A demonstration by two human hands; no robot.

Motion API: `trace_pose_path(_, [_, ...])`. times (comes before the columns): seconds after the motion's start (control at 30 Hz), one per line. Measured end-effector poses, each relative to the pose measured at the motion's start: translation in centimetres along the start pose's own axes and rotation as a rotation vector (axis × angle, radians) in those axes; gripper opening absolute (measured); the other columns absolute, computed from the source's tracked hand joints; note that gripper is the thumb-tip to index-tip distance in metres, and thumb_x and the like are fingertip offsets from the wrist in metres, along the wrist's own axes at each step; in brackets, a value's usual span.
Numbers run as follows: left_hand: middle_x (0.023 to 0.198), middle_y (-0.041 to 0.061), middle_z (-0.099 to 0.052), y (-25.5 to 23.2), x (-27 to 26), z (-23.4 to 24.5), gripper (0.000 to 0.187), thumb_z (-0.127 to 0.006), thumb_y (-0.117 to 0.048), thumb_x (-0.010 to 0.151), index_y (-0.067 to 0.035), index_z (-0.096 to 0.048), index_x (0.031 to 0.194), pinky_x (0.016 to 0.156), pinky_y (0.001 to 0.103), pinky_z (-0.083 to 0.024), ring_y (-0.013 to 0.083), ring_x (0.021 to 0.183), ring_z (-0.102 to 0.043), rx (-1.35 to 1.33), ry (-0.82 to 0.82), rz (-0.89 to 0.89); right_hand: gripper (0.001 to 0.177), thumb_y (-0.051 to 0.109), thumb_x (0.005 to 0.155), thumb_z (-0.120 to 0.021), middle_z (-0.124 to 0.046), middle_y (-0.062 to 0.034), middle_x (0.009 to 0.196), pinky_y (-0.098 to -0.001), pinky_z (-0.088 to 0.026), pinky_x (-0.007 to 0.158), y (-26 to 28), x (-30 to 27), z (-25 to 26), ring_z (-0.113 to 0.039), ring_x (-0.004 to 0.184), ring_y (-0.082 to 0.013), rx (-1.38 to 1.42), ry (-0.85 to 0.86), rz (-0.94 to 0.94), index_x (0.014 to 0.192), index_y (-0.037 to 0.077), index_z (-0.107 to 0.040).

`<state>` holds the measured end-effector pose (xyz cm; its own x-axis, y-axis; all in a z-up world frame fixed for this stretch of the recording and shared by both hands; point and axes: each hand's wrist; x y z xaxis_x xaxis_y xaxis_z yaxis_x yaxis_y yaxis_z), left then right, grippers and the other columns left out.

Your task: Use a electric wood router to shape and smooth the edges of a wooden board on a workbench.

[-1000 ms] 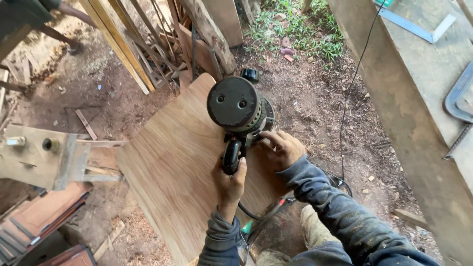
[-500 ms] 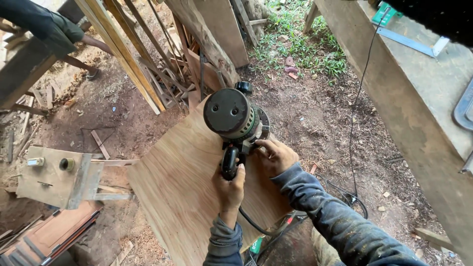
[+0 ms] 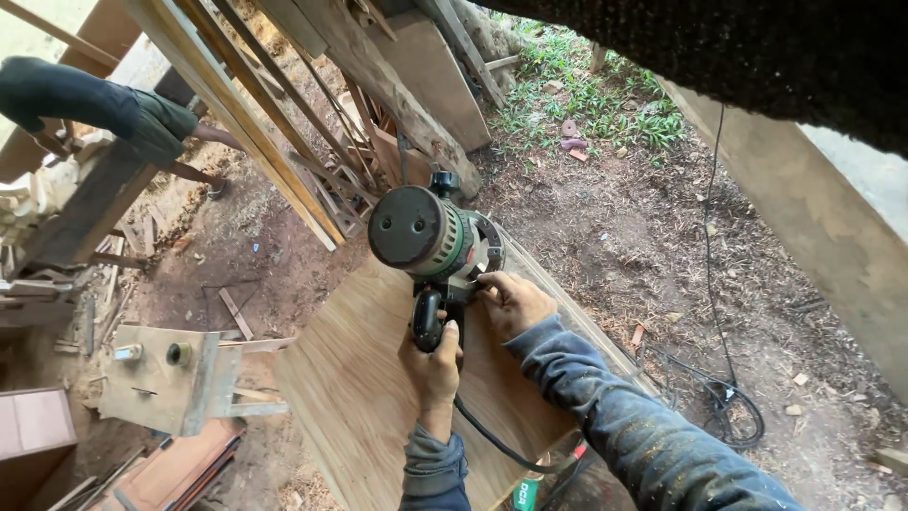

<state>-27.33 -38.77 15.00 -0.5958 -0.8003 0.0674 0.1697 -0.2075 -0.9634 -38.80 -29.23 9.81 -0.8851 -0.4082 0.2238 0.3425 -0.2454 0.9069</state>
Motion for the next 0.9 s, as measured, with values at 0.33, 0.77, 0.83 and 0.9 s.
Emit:
trace_pose_path(0.33, [0.073, 0.002, -0.065, 0.8, 2.9, 0.7, 0.015, -0.069, -0.005, 0.085, -0.001, -0.067, 0.1, 0.048, 0.025, -0.049, 0.0093, 0.053, -0.057, -0.022, -0.01, -0.031, 0.024, 0.025, 0.086, -0.077, -0.071, -0.0054, 0.089, -0.0408, -0.054, 0.071, -0.4, 1.8, -3.4, -0.069, 0.085, -0.0296, -0.024, 0.008, -0.081, 0.109, 0.024, -0.071])
trace_pose_path(0.77, [0.073, 0.003, -0.064, 1.0, 5.9, 1.0, 0.015, -0.069, -0.003, 0.084, -0.002, -0.066, 0.099, 0.047, 0.025, -0.047, 0.0096, 0.052, -0.056, -0.061, -0.032, -0.028, 0.022, 0.026, 0.086, -0.074, -0.07, -0.0054, 0.092, -0.0437, -0.054, 0.072, -0.7, 4.0, -6.2, -0.069, 0.086, -0.0322, -0.03, 0.0, -0.07, 0.108, 0.025, -0.071])
trace_pose_path(0.83, [0.073, 0.003, -0.064, 1.0, 6.5, 0.8, 0.014, -0.069, -0.003, 0.084, -0.002, -0.066, 0.098, 0.047, 0.024, -0.047, 0.0096, 0.052, -0.057, -0.063, -0.031, -0.033, 0.021, 0.026, 0.086, -0.074, -0.071, -0.0052, 0.092, -0.0437, -0.055, 0.072, -0.8, 4.6, -6.5, -0.069, 0.087, -0.0319, -0.034, -0.016, -0.071, 0.107, 0.025, -0.071])
trace_pose_path(0.9, [0.073, 0.004, -0.065, 0.9, 6.9, 0.8, 0.014, -0.068, -0.003, 0.084, -0.001, -0.067, 0.098, 0.047, 0.025, -0.048, 0.01, 0.051, -0.057, -0.066, -0.032, -0.034, 0.021, 0.026, 0.087, -0.074, -0.071, -0.0051, 0.093, -0.044, -0.054, 0.071, -0.7, 4.9, -6.7, -0.069, 0.087, -0.0316, -0.02, 0.015, -0.087, 0.107, 0.025, -0.072])
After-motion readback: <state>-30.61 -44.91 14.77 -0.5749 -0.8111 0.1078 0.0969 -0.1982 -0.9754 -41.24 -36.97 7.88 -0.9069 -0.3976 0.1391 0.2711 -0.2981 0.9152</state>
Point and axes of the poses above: each hand's wrist, its own x-axis towards the middle knuckle, its own z-axis out of the back of the hand, y = z × x
